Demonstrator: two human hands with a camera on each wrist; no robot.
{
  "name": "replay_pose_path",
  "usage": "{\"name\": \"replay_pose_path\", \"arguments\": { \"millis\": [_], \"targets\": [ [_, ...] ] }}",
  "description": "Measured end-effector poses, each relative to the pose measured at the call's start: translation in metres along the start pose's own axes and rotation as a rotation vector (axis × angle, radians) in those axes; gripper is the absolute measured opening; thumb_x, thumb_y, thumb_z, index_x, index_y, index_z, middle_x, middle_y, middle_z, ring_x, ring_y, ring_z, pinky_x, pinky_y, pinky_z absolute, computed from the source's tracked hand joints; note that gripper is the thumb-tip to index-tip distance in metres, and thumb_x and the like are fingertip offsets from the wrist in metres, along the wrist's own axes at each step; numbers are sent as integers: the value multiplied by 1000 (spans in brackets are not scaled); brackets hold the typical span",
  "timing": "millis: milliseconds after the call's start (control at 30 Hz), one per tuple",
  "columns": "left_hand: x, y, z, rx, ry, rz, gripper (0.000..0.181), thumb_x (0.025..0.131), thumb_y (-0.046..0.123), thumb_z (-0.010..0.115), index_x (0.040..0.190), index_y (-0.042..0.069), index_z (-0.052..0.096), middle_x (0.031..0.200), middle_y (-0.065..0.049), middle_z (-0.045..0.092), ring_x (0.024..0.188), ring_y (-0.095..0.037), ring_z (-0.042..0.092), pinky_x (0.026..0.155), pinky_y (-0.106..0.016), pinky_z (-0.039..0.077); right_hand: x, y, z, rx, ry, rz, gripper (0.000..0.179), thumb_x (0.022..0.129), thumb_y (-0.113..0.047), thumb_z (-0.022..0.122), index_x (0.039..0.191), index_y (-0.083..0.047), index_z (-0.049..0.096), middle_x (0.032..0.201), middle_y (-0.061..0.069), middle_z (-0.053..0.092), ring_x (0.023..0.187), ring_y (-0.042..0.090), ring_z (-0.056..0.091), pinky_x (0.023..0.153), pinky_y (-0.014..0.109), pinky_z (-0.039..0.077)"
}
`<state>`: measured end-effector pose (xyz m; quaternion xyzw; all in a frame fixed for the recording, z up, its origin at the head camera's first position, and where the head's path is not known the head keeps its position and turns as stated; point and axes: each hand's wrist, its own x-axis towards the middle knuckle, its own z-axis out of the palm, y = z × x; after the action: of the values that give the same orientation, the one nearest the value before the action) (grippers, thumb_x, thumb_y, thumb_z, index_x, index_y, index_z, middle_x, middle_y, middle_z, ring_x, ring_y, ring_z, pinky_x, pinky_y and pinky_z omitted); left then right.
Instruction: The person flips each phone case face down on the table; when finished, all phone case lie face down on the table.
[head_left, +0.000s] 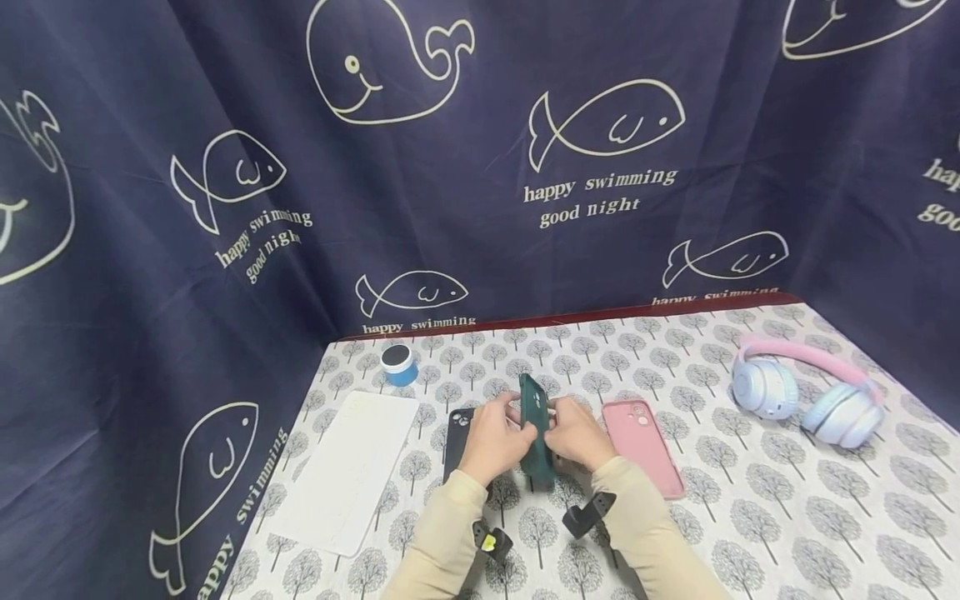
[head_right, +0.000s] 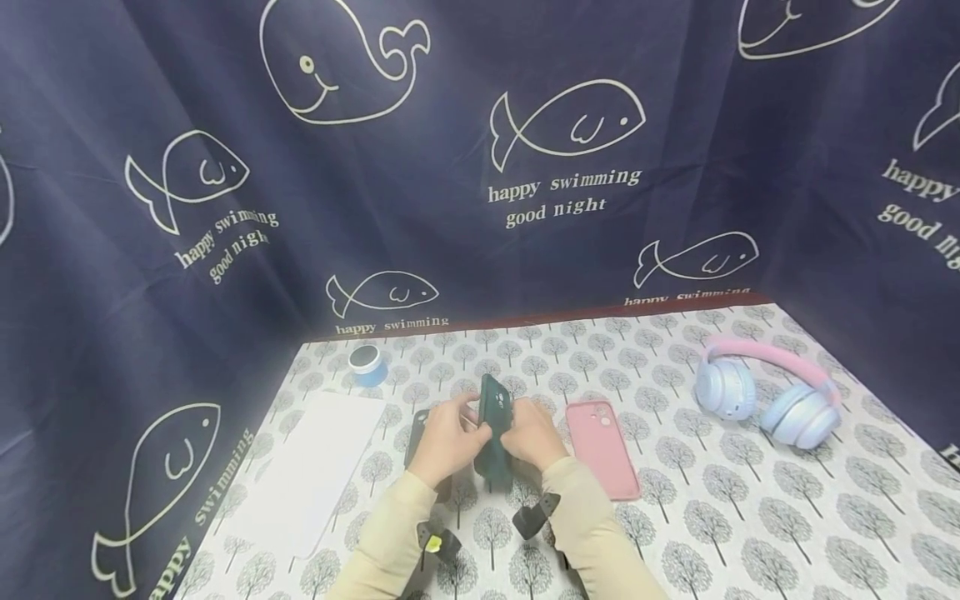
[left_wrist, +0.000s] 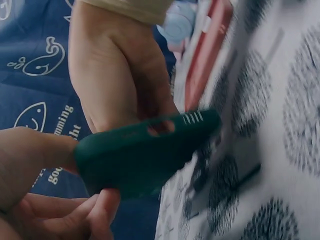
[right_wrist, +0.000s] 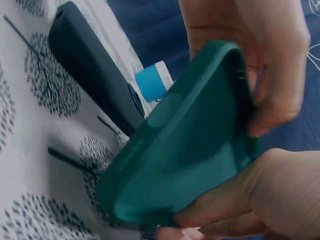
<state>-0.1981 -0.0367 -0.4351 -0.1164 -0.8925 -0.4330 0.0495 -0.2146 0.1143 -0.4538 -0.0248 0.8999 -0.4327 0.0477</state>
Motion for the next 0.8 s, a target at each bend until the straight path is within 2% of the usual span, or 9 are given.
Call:
{"name": "replay_pose_path", "arguments": {
  "millis": [133,233,300,400,467,533,633,700,800],
  "targets": [
    [0,2,1,-36,-14,3,50,76,12,73,124,-3,64,81,1,65,62,-4,59,58,-23,49,3,3,5,48,-11,11,55,74,6,65,128,13,56,72,9,63,56,17,56,51,29,45],
    [-1,2,4,-27,-13,12,49,76,12,76,121,-4,65,80,0,66,62,-4,59,57,-23,49,6,8,9,21,-5,2,49,74,5,64,122,12,61,81,13,65,58,18,54,54,31,46],
    [0,0,8,-13,-21,16,49,77,14,77,121,-3,66,81,-1,66,61,-3,57,57,-22,48,7,11,11,-18,5,-16,44,74,4,63,117,12,64,90,17,67,61,20,55,61,35,49],
    [-1,-2,13,0,-25,29,49,77,16,77,120,-5,66,82,-1,65,62,-3,57,56,-21,47,9,14,13,-79,19,-46,40,74,2,63,113,12,66,103,21,68,77,27,62,79,45,52],
    [-1,-2,15,3,-23,25,48,77,17,77,119,-4,67,81,0,64,62,-2,56,56,-21,47,10,16,14,-100,27,-57,39,74,3,62,112,12,66,109,24,67,92,34,64,90,51,49],
    [-1,-2,15,-4,-17,23,49,76,17,77,119,-5,66,81,1,64,62,-2,57,56,-21,48,11,17,15,-112,25,-58,39,74,4,62,112,11,66,112,25,66,101,38,63,94,54,47],
    [-1,-3,15,-1,-15,6,49,77,19,77,119,-4,67,81,1,65,62,-1,58,57,-21,48,10,16,14,-114,16,-63,37,75,5,62,111,10,67,108,23,68,94,35,65,90,52,49],
    [0,-4,15,0,-14,-2,45,79,19,76,118,-2,68,81,2,66,61,-1,59,57,-22,48,9,15,11,-112,13,-69,33,77,4,63,109,10,68,99,20,70,79,28,64,80,47,53],
    [2,-6,12,-22,-2,-20,33,89,16,67,117,-2,69,81,1,67,62,-3,59,58,-23,49,8,9,5,-64,35,-72,29,85,0,62,111,10,68,85,12,70,59,20,60,63,38,53]
  ]
}}
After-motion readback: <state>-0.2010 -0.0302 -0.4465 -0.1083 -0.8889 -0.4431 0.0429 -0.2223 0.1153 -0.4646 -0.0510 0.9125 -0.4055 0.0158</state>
